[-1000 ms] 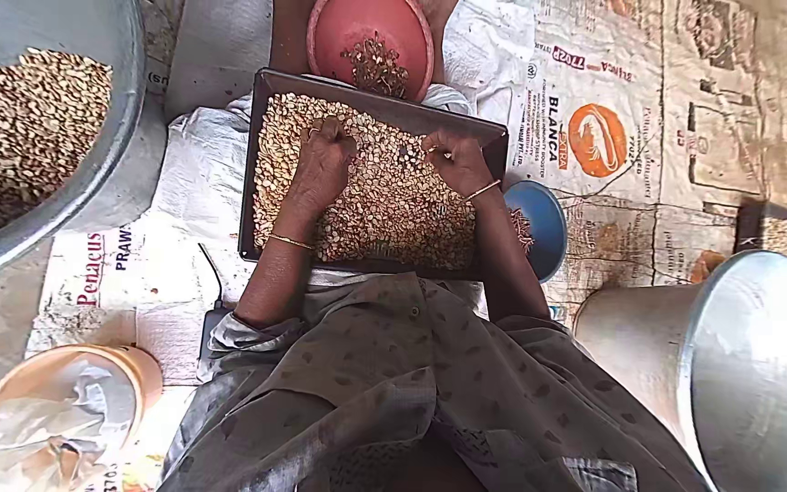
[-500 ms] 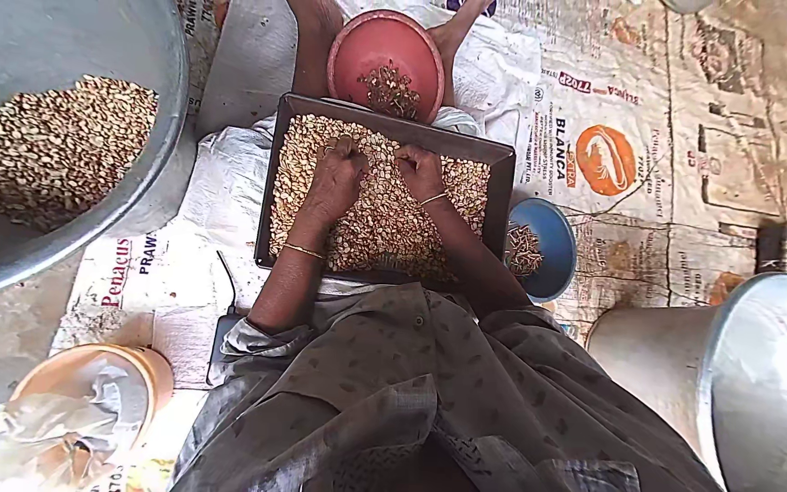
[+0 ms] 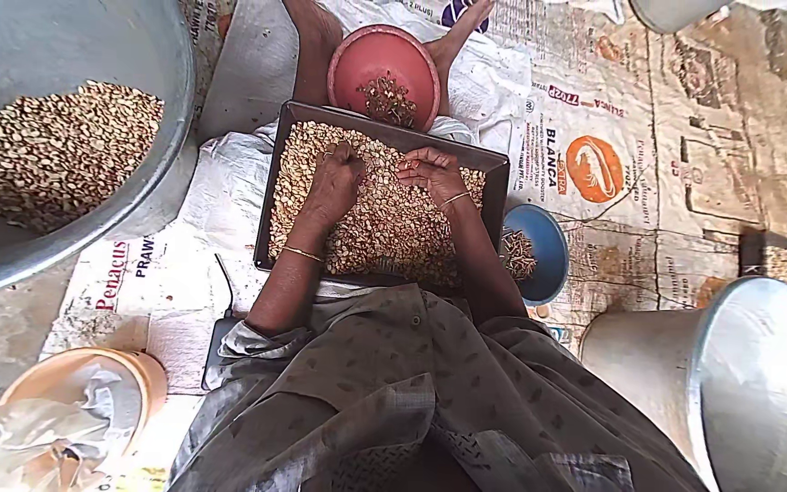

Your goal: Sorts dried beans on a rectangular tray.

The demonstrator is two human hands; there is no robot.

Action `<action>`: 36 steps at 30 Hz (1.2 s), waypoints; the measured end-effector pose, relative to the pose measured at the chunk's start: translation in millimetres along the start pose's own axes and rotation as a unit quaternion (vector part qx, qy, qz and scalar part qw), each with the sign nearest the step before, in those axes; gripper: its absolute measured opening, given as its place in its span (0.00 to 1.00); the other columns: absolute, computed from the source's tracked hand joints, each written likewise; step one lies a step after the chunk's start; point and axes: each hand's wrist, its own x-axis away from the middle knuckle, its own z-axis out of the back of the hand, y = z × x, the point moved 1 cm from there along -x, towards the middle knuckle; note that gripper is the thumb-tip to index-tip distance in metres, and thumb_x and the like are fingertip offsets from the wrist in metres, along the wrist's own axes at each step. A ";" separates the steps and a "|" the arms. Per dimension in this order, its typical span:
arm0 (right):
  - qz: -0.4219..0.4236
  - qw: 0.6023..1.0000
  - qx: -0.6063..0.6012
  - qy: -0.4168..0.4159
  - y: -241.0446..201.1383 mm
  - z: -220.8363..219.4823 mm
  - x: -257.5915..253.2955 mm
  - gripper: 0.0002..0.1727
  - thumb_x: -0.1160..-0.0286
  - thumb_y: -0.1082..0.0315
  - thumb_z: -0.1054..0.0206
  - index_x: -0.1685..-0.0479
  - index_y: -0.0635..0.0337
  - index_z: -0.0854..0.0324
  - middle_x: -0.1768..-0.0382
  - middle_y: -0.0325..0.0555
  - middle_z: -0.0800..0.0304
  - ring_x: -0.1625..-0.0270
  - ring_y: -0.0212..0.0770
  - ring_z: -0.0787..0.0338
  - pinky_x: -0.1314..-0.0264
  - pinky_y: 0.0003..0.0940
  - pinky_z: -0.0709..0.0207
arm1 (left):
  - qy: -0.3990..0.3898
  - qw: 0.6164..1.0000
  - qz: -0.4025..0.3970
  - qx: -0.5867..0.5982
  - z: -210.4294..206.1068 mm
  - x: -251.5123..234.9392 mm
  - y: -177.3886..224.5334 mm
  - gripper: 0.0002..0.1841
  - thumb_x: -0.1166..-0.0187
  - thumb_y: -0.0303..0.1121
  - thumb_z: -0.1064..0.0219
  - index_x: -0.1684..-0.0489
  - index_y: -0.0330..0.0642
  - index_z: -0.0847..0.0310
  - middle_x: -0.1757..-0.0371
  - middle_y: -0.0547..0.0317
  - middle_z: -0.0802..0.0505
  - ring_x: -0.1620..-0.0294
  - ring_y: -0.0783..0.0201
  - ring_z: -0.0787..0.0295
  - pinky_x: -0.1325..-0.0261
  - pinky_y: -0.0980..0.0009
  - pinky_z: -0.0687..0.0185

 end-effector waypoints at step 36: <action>0.022 0.995 0.092 0.008 8.6 -33.3 6.9 0.09 0.14 0.77 0.42 0.46 0.73 0.20 0.66 0.48 0.08 0.73 0.37 0.07 0.67 0.32 0.09 | -0.002 1.000 -0.003 0.007 0.2 0.1 -0.5 0.11 0.19 0.22 0.40 0.53 0.31 0.10 0.42 0.34 0.13 0.34 0.32 0.20 0.28 0.35 0.32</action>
